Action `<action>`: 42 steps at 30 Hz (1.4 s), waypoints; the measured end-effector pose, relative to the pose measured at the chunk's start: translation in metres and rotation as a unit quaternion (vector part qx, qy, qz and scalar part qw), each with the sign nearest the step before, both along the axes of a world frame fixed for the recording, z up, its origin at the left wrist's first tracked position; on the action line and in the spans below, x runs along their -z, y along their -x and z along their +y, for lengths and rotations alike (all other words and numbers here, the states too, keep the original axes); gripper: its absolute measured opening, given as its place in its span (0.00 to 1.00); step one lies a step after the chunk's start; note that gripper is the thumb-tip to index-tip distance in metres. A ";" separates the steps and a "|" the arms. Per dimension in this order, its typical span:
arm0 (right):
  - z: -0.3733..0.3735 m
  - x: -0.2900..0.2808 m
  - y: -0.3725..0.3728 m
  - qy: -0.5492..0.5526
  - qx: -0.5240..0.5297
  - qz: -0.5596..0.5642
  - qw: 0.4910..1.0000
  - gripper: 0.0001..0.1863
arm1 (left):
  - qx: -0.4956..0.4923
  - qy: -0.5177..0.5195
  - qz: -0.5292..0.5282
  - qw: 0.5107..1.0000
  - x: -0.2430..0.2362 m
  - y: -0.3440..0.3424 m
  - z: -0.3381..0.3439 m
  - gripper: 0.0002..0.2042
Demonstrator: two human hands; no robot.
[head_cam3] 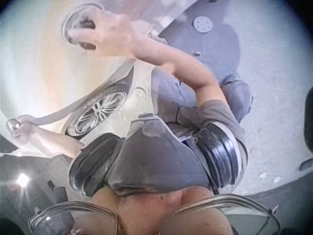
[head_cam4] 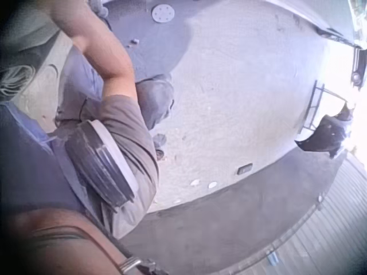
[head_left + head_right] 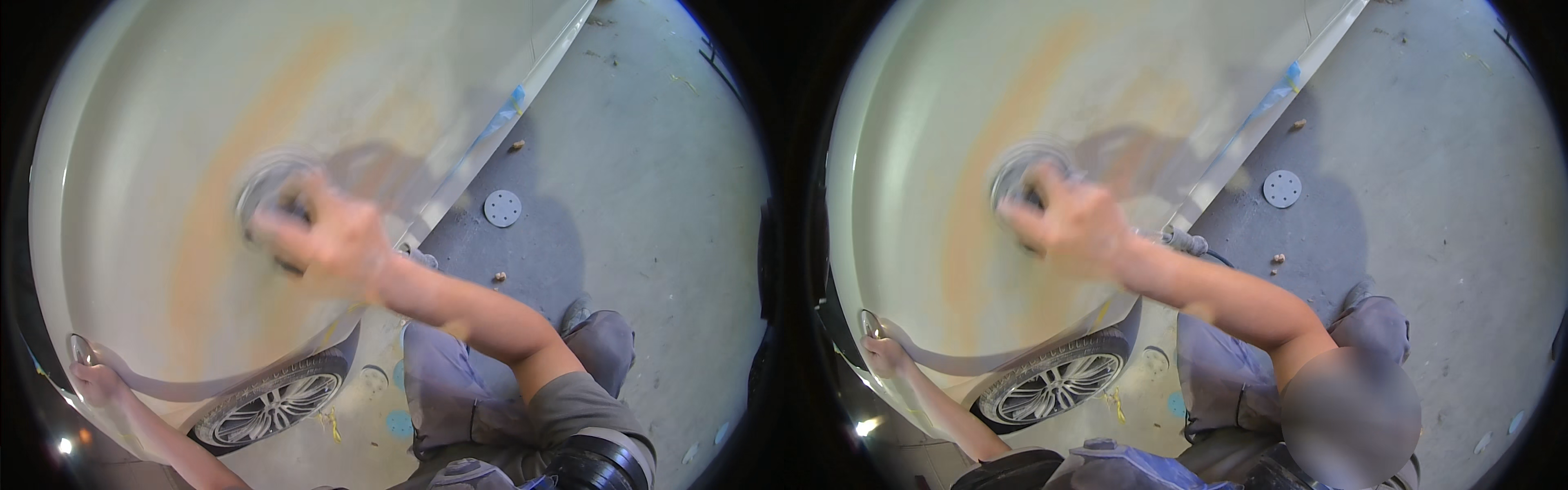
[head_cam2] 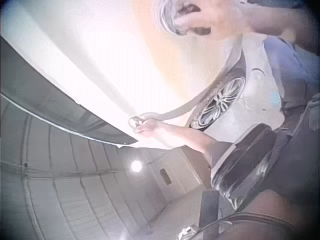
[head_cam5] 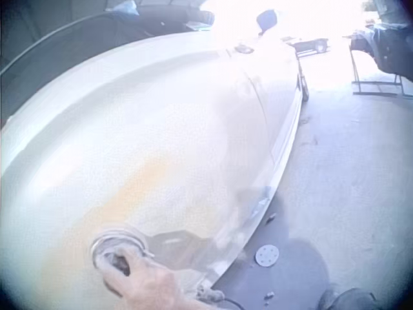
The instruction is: The person uses a pneumatic orbital sander to sand the rear quarter panel of a white car. They repeatedly sand the surface, pause to wipe it with their hand, and change sanding discs mid-task. The work continues across the same panel area without a visible final finish.
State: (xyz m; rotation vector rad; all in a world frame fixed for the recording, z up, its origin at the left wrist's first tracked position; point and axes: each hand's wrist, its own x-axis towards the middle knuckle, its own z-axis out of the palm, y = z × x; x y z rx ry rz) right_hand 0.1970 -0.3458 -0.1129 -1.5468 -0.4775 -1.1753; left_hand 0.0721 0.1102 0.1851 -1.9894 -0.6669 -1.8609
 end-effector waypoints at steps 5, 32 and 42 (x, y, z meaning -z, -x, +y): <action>0.035 0.018 0.030 0.066 0.009 -0.054 0.996 0.21 | 0.027 -0.043 0.042 0.998 -0.005 0.008 0.006 0.22; 0.083 0.037 0.059 0.015 0.002 -0.050 0.999 0.21 | -0.009 -0.091 0.149 0.985 -0.018 0.024 0.008 0.18; -0.085 0.052 -0.067 -0.125 0.062 0.058 0.989 0.29 | -0.101 -0.039 0.024 0.994 -0.016 0.015 0.008 0.29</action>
